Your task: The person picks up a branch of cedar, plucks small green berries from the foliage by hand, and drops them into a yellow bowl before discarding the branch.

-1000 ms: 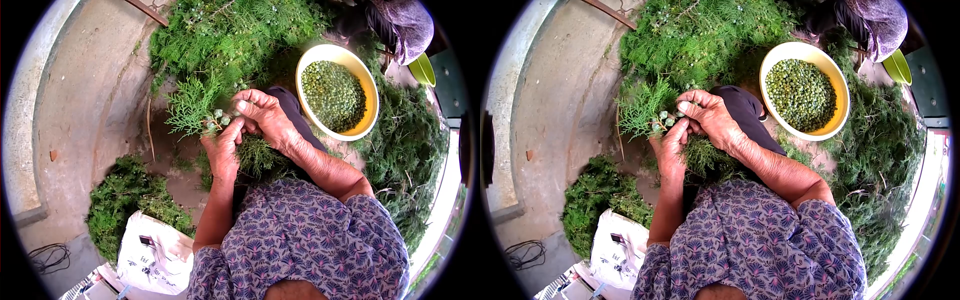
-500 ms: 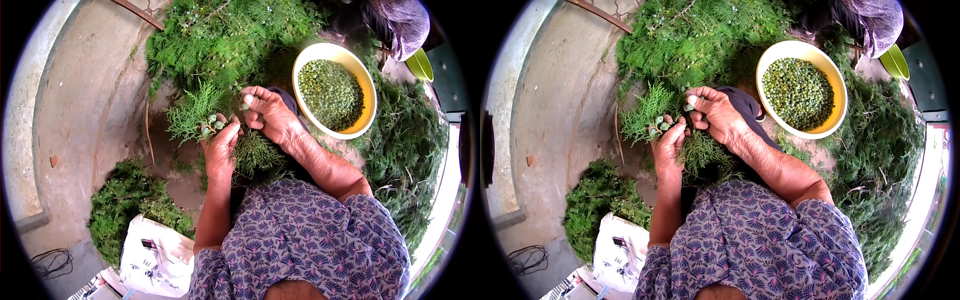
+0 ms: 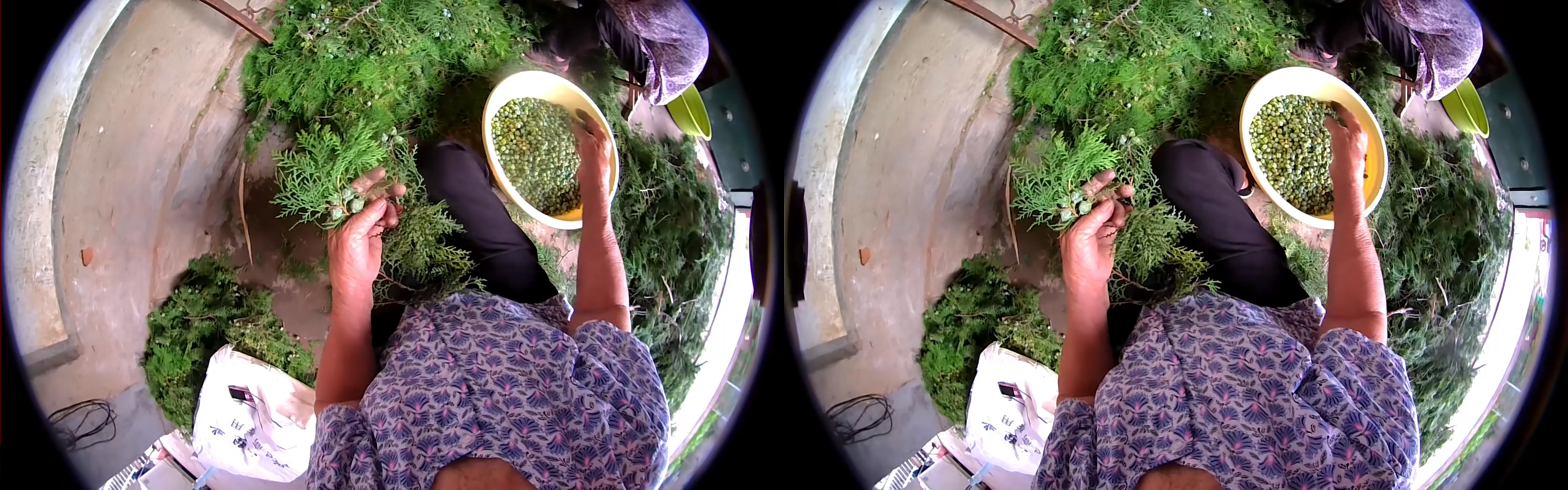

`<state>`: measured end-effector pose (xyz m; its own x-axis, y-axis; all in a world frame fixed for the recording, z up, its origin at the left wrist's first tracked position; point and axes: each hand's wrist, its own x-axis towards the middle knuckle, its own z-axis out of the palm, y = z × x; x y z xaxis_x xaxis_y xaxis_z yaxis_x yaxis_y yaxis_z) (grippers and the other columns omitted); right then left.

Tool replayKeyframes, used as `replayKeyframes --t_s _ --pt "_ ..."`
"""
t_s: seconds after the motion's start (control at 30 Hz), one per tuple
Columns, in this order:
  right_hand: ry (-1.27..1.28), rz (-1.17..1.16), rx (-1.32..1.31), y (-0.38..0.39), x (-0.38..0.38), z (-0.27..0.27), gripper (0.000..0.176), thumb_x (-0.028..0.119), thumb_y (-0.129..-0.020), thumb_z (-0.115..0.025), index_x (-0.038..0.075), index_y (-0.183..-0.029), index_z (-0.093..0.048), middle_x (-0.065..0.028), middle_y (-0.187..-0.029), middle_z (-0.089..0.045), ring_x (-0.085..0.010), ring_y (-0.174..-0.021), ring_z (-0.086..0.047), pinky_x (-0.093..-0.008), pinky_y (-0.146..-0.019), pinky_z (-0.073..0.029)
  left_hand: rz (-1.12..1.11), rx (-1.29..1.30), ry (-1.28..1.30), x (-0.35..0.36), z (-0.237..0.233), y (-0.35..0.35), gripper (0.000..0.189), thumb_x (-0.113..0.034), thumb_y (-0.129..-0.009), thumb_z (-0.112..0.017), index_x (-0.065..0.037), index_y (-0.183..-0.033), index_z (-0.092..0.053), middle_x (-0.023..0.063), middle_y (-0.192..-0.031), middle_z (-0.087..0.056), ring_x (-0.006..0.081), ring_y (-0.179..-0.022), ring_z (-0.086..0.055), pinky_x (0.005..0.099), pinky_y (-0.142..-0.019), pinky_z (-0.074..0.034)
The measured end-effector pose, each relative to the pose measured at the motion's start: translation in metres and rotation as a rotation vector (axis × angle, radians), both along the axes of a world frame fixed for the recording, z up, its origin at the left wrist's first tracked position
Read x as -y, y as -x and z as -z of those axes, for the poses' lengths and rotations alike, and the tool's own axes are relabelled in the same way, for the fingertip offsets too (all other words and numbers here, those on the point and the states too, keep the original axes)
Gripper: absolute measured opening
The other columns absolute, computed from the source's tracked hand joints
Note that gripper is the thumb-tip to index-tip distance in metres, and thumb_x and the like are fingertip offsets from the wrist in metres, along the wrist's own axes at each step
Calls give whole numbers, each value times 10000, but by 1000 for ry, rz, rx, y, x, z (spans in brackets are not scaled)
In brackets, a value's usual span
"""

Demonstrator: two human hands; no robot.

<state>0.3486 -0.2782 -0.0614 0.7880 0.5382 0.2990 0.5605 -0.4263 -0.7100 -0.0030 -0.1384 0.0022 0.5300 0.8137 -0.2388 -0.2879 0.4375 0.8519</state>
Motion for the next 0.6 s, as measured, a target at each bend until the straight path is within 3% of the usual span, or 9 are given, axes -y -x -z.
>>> replayKeyframes --t_s 0.03,0.07,0.17,0.23,0.3,0.37,0.53,0.6 --pt "146 64 91 -17 8 12 370 -36 -784 -491 91 -1118 -587 -125 -1176 -537 -276 -1002 -553 -330 -828 -456 34 16 -2 -1 1 0 359 -85 -818 -533 3 -1164 -488 104 -930 -628 102 -679 -514 212 -618 -418" --pt "113 254 -128 -14 3 1 320 92 -810 -525 102 -1122 -592 -130 -1144 -556 -265 -971 -559 -324 -790 -451 68 33 -4 -3 2 0 369 -100 -819 -534 1 -1171 -486 105 -937 -625 103 -676 -509 210 -628 -418" --pt "193 359 31 -25 11 20 376 180 -788 -557 110 -1156 -580 -157 -1104 -592 -239 -985 -560 -357 -891 -398 149 65 -38 -7 8 2 365 -160 -828 -552 3 -1152 -509 111 -938 -620 111 -670 -512 214 -663 -425" --pt "14 235 -174 -8 -1 5 331 161 -798 -558 84 -1117 -601 -129 -971 -638 -221 -841 -606 -333 -785 -465 217 117 -98 -6 8 0 395 -236 -837 -578 20 -1132 -523 132 -917 -617 121 -662 -517 244 -693 -437" --pt "-400 -13 -493 46 -32 -36 251 13 -822 -526 -23 -1060 -596 -99 -849 -640 -138 -658 -615 -213 -545 -483 226 120 -100 -6 8 -2 405 -251 -840 -577 24 -1132 -520 138 -910 -616 124 -660 -518 251 -697 -439" --pt "-353 -180 -575 89 -56 -61 227 -4 -845 -501 -35 -1054 -585 -117 -847 -632 -118 -568 -602 -210 -468 -457 220 146 -73 -6 7 -4 415 -239 -840 -592 35 -1140 -502 139 -890 -614 132 -676 -527 259 -699 -443" --pt "-253 -516 -1007 168 -77 -91 120 70 -822 -610 44 -939 -622 -15 -747 -616 -63 -579 -550 -182 -476 -431 157 69 -21 -6 2 -8 472 -75 -743 -697 29 -1150 -482 86 -882 -607 148 -794 -563 271 -677 -471" --pt "-216 -677 -972 188 -78 -100 103 40 -793 -634 43 -896 -638 -31 -798 -615 -76 -624 -551 -197 -541 -467 137 43 -33 -4 0 -9 425 -61 -726 -706 12 -1101 -520 68 -878 -606 143 -794 -567 268 -691 -478"
